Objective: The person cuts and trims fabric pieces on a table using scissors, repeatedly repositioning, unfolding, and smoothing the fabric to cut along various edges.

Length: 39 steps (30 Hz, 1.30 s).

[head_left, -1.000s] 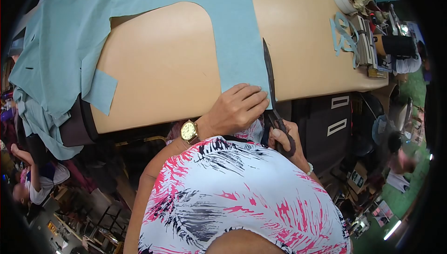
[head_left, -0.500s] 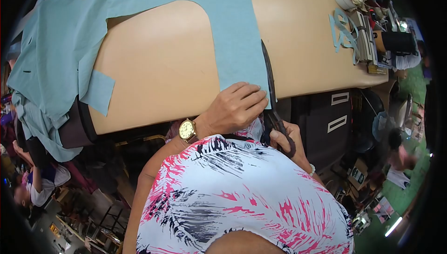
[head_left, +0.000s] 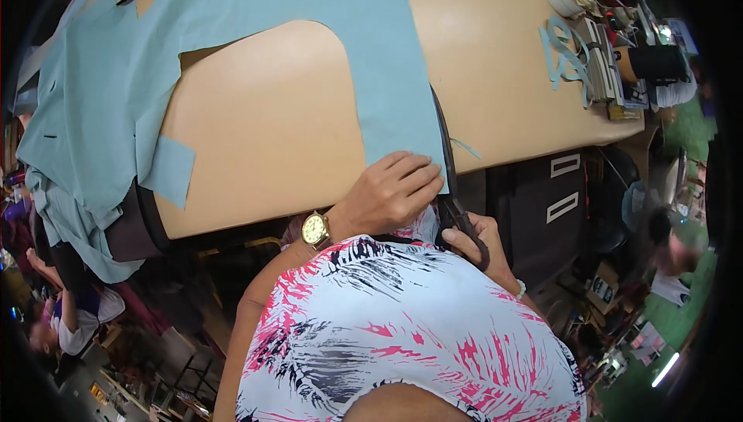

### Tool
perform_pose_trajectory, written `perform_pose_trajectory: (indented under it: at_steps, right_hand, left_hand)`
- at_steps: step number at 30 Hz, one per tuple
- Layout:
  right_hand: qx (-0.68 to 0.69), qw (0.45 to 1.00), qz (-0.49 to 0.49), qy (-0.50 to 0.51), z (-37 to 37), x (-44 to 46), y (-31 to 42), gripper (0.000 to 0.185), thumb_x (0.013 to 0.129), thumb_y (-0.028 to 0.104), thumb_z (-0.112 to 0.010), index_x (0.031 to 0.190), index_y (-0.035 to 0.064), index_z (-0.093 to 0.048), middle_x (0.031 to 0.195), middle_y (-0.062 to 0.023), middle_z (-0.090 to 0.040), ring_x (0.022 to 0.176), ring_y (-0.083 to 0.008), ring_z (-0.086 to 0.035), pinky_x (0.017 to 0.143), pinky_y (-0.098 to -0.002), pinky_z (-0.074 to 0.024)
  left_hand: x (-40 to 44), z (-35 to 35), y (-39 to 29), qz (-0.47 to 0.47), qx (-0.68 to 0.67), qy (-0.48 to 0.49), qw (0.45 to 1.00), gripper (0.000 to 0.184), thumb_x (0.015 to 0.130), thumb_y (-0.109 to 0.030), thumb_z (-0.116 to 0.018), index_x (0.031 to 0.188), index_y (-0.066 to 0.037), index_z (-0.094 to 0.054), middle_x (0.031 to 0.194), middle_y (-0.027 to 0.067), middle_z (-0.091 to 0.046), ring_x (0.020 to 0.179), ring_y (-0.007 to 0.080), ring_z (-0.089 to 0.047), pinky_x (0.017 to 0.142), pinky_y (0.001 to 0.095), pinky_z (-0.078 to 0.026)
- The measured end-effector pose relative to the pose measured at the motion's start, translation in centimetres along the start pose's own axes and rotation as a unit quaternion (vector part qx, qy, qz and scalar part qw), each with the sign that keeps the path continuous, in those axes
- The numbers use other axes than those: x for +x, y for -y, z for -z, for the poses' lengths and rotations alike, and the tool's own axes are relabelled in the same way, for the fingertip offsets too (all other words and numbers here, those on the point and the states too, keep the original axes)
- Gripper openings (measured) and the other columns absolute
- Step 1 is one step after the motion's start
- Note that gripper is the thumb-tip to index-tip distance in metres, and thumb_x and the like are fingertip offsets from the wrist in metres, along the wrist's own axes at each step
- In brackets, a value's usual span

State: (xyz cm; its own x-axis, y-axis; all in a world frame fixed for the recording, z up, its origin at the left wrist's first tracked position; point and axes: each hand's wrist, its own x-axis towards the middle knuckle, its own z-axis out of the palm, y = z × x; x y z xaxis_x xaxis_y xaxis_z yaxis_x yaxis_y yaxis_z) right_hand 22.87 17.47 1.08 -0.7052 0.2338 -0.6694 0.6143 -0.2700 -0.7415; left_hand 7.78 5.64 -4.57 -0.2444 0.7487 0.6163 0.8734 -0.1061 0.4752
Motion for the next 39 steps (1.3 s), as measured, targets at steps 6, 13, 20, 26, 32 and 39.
perform_pose_trajectory:
  at_steps: [6, 13, 20, 26, 32, 39]
  right_hand:
    - [0.035, 0.996, 0.084, 0.023, 0.4, 1.0, -1.7, 0.026, 0.075, 0.024, -0.064, 0.071, 0.0024, -0.05, 0.054, 0.0003, -0.048, 0.047, -0.0049, -0.045, 0.042, -0.0191, -0.0322]
    - [0.049, 0.997, 0.061, 0.019, -0.2, 2.1, 0.2, 0.03, 0.076, 0.027, -0.063, 0.073, -0.0003, -0.051, 0.054, -0.0023, -0.049, 0.046, -0.0076, -0.048, 0.043, -0.0197, -0.0364]
    - [0.031, 0.997, 0.071, 0.014, -0.3, 2.2, 0.6, 0.03, 0.078, 0.027, -0.063, 0.074, -0.0004, -0.052, 0.054, -0.0021, -0.049, 0.046, -0.0076, -0.048, 0.043, -0.0197, -0.0363]
    - [0.048, 0.996, 0.077, 0.012, -0.5, 2.2, 0.5, 0.03, 0.079, 0.027, -0.062, 0.075, -0.0006, -0.052, 0.055, -0.0013, -0.049, 0.046, -0.007, -0.048, 0.043, -0.0194, -0.0359]
    - [0.043, 0.997, 0.068, 0.012, -0.4, 2.2, 0.4, 0.029, 0.079, 0.027, -0.062, 0.078, -0.0013, -0.054, 0.055, -0.0004, -0.049, 0.045, -0.0057, -0.047, 0.042, -0.0192, -0.0357]
    - [0.059, 0.997, 0.05, 0.003, -0.5, 2.0, 0.3, 0.026, 0.079, 0.023, -0.063, 0.079, -0.0013, -0.055, 0.057, 0.0007, -0.049, 0.045, -0.0048, -0.046, 0.041, -0.0182, -0.0347]
  left_hand:
    - [0.0, 0.1, 0.0, -0.009, -0.003, -0.01, 1.0, 0.026, 0.059, -0.005, -0.064, 0.084, -0.002, -0.062, 0.089, 0.008, -0.062, 0.082, 0.022, -0.06, 0.071, 0.0334, -0.05]
    - [-0.5, 0.3, -0.3, -0.023, -0.017, 0.001, 1.0, 0.026, 0.06, -0.007, -0.064, 0.085, -0.002, -0.062, 0.089, 0.0078, -0.062, 0.082, 0.0214, -0.061, 0.07, 0.0324, -0.05]
    - [-0.5, 0.4, -0.5, -0.029, -0.03, 0.009, 0.999, 0.026, 0.061, -0.01, -0.061, 0.086, -0.001, -0.061, 0.089, 0.0089, -0.061, 0.085, 0.0222, -0.059, 0.074, 0.0332, -0.049]
    - [-0.5, 0.4, -0.4, -0.021, -0.046, 0.006, 0.999, 0.026, 0.059, -0.007, -0.064, 0.085, -0.002, -0.062, 0.089, 0.008, -0.062, 0.082, 0.0213, -0.06, 0.069, 0.0318, -0.05]
    - [-0.6, 0.3, -0.3, -0.019, -0.046, 0.008, 0.999, 0.026, 0.059, -0.007, -0.064, 0.084, -0.002, -0.062, 0.088, 0.0081, -0.062, 0.081, 0.0214, -0.06, 0.068, 0.0315, -0.05]
    - [-0.6, 0.3, -0.3, -0.014, -0.052, 0.011, 0.998, 0.027, 0.058, -0.007, -0.065, 0.084, -0.002, -0.062, 0.088, 0.008, -0.062, 0.081, 0.021, -0.06, 0.069, 0.0312, -0.05]
